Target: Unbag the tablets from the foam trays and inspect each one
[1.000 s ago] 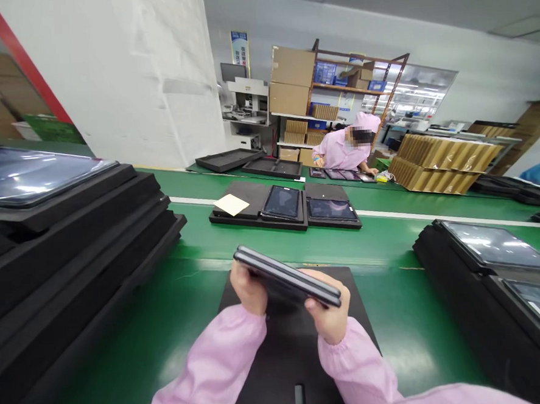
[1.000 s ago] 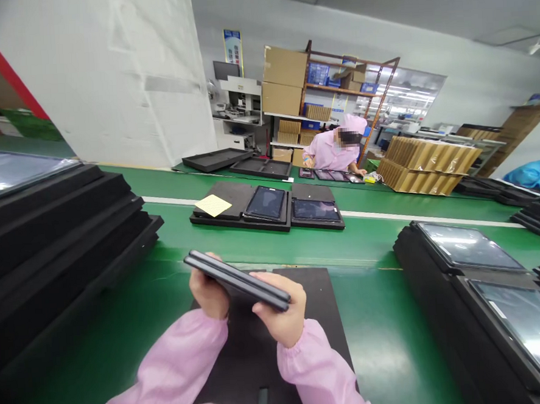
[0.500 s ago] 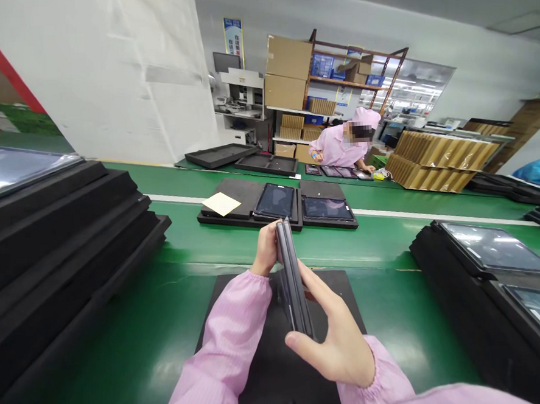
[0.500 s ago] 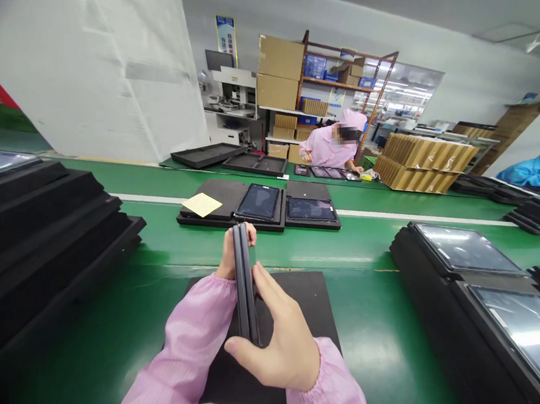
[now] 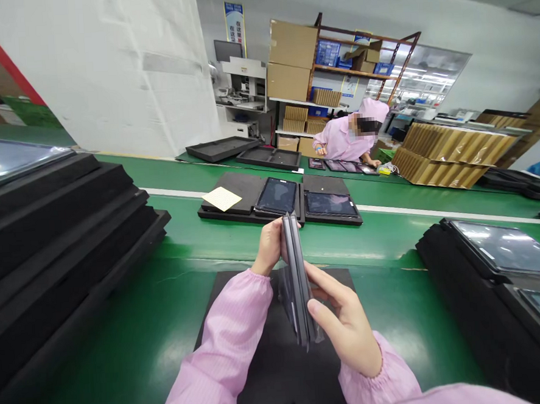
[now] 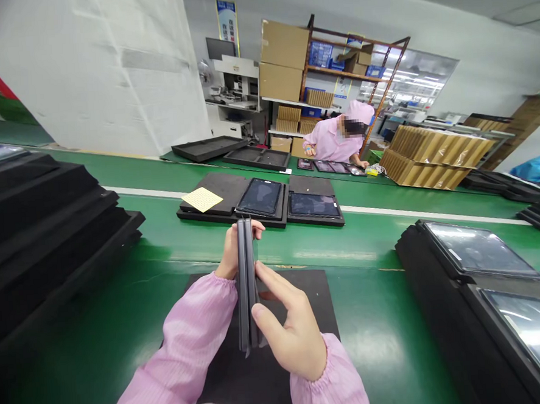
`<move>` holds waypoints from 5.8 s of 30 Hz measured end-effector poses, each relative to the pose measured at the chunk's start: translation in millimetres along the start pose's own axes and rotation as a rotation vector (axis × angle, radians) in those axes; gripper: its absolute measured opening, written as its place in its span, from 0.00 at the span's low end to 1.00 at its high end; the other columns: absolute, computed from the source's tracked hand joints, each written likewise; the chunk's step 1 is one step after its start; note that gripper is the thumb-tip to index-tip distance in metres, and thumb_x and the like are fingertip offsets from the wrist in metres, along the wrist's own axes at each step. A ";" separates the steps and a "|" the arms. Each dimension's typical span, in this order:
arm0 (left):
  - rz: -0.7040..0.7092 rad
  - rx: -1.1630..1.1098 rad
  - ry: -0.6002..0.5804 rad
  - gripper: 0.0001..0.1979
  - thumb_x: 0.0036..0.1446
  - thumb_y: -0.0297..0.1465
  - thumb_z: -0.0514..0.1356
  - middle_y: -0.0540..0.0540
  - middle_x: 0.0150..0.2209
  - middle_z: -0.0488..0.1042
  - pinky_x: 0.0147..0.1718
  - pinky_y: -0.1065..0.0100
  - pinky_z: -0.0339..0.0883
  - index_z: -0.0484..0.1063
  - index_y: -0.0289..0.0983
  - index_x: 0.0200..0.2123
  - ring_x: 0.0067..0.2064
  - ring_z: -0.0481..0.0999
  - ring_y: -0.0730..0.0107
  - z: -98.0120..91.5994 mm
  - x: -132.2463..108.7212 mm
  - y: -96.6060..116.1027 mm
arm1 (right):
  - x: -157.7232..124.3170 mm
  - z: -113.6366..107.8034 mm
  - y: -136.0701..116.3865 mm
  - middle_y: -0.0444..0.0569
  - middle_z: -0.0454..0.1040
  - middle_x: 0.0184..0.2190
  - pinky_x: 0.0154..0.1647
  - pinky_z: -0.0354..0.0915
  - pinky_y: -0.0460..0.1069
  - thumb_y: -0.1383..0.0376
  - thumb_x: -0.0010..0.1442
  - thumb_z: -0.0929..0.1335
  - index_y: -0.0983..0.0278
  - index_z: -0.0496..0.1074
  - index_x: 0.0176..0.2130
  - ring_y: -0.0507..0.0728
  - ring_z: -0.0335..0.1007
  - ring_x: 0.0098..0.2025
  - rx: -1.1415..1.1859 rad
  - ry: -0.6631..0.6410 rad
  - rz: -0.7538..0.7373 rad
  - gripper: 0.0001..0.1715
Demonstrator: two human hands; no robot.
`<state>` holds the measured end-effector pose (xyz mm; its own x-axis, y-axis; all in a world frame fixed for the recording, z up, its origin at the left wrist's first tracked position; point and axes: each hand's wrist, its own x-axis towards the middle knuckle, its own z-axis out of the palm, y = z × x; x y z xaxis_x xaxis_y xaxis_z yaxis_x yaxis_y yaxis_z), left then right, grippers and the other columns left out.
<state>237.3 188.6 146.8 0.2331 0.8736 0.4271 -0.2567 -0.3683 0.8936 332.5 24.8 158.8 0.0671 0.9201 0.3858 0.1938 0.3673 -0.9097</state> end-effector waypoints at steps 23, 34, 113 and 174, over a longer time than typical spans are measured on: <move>-0.003 -0.027 0.008 0.40 0.44 0.70 0.50 0.47 0.19 0.70 0.28 0.63 0.66 0.75 0.38 0.21 0.25 0.69 0.64 3.6 0.9 1.1 | 1.8 -5.0 -5.7 0.46 0.73 0.60 0.65 0.66 0.58 0.70 0.64 0.65 0.54 0.73 0.60 0.62 0.68 0.64 -0.004 0.025 0.014 0.26; -0.012 -0.051 0.041 0.39 0.42 0.70 0.53 0.48 0.20 0.71 0.29 0.64 0.66 0.74 0.38 0.20 0.25 0.68 0.66 5.5 2.0 -3.4 | -7.9 0.6 -8.4 0.49 0.66 0.66 0.63 0.68 0.58 0.70 0.60 0.66 0.58 0.61 0.68 0.63 0.63 0.67 -0.121 -0.031 -0.033 0.38; -0.033 -0.070 0.095 0.39 0.43 0.71 0.51 0.48 0.16 0.68 0.22 0.63 0.64 0.74 0.40 0.21 0.21 0.68 0.66 -7.6 14.0 -14.1 | 10.5 -0.4 -1.4 0.46 0.72 0.61 0.65 0.65 0.61 0.52 0.66 0.69 0.52 0.74 0.58 0.63 0.65 0.66 0.247 -0.027 0.143 0.23; 0.135 0.016 -0.204 0.38 0.48 0.69 0.45 0.50 0.14 0.60 0.22 0.63 0.53 0.62 0.41 0.14 0.19 0.56 0.70 4.1 -11.5 9.9 | -11.2 -2.3 -18.3 0.44 0.74 0.55 0.43 0.73 0.46 0.72 0.57 0.64 0.51 0.70 0.56 0.51 0.75 0.39 -0.075 0.031 -0.086 0.30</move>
<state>235.9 173.7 151.3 0.3829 0.7343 0.5606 -0.2840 -0.4839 0.8278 330.4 7.4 171.5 0.0772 0.8806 0.4675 0.2731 0.4323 -0.8594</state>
